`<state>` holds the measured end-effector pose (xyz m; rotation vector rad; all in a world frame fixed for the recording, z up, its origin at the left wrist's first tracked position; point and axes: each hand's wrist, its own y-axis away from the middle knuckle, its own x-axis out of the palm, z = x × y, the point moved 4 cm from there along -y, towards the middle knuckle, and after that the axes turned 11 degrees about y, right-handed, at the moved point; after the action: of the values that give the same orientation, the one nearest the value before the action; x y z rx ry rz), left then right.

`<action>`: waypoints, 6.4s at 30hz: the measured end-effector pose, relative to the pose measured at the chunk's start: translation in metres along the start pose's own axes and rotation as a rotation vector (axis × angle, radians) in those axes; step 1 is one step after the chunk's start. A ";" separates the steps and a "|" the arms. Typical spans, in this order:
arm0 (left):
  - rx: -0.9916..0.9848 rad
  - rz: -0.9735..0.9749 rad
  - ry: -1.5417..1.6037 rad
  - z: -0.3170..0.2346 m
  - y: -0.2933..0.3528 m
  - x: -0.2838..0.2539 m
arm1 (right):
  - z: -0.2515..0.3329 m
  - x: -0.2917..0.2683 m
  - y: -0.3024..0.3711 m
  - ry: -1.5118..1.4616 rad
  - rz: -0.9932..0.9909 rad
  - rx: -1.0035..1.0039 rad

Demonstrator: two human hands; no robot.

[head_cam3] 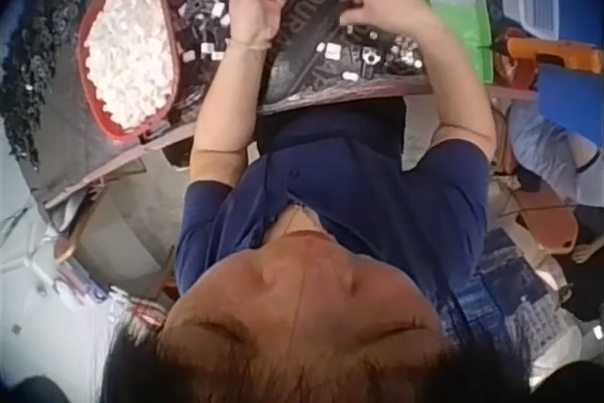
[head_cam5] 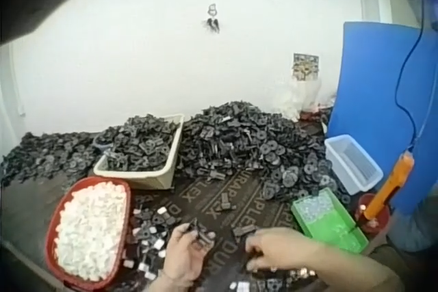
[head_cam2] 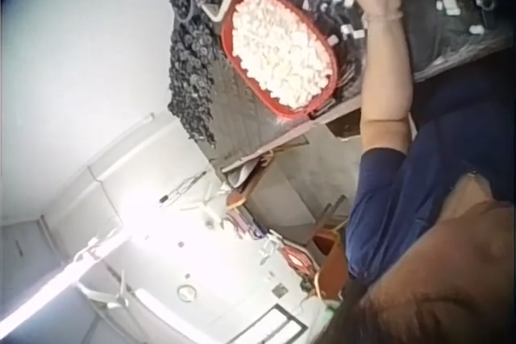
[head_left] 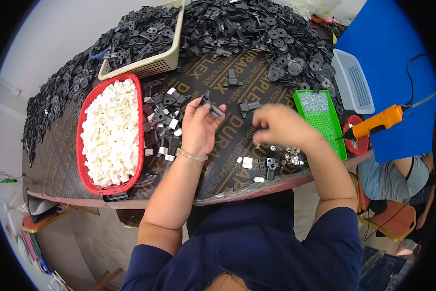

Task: Manually assembling small black and white plastic components at a factory workbench.

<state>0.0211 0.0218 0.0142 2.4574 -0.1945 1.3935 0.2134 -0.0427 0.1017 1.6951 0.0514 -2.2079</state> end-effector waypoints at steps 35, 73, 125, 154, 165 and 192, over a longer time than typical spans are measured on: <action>-0.334 0.233 -0.163 0.015 0.001 0.001 | 0.007 0.021 -0.023 -0.486 -0.665 -0.133; 0.074 0.147 -0.497 -0.004 -0.002 0.004 | 0.013 0.026 -0.020 -0.510 -0.267 0.091; 0.362 0.339 -0.660 -0.004 0.015 0.022 | 0.005 0.071 -0.040 -1.584 -0.438 0.033; -0.211 0.089 0.291 0.021 -0.026 -0.044 | 0.127 0.045 -0.157 -0.205 -0.480 -0.367; 0.217 0.114 -0.500 -0.003 -0.008 -0.001 | -0.057 0.038 -0.144 0.255 -0.346 -0.095; -0.230 0.299 -0.155 0.004 0.002 0.012 | 0.013 0.010 -0.038 -0.728 -0.499 -0.059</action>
<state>0.0306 0.0189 0.0232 2.4108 -0.7411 1.2068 0.1877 -0.0131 0.0888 0.8097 0.3799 -3.0204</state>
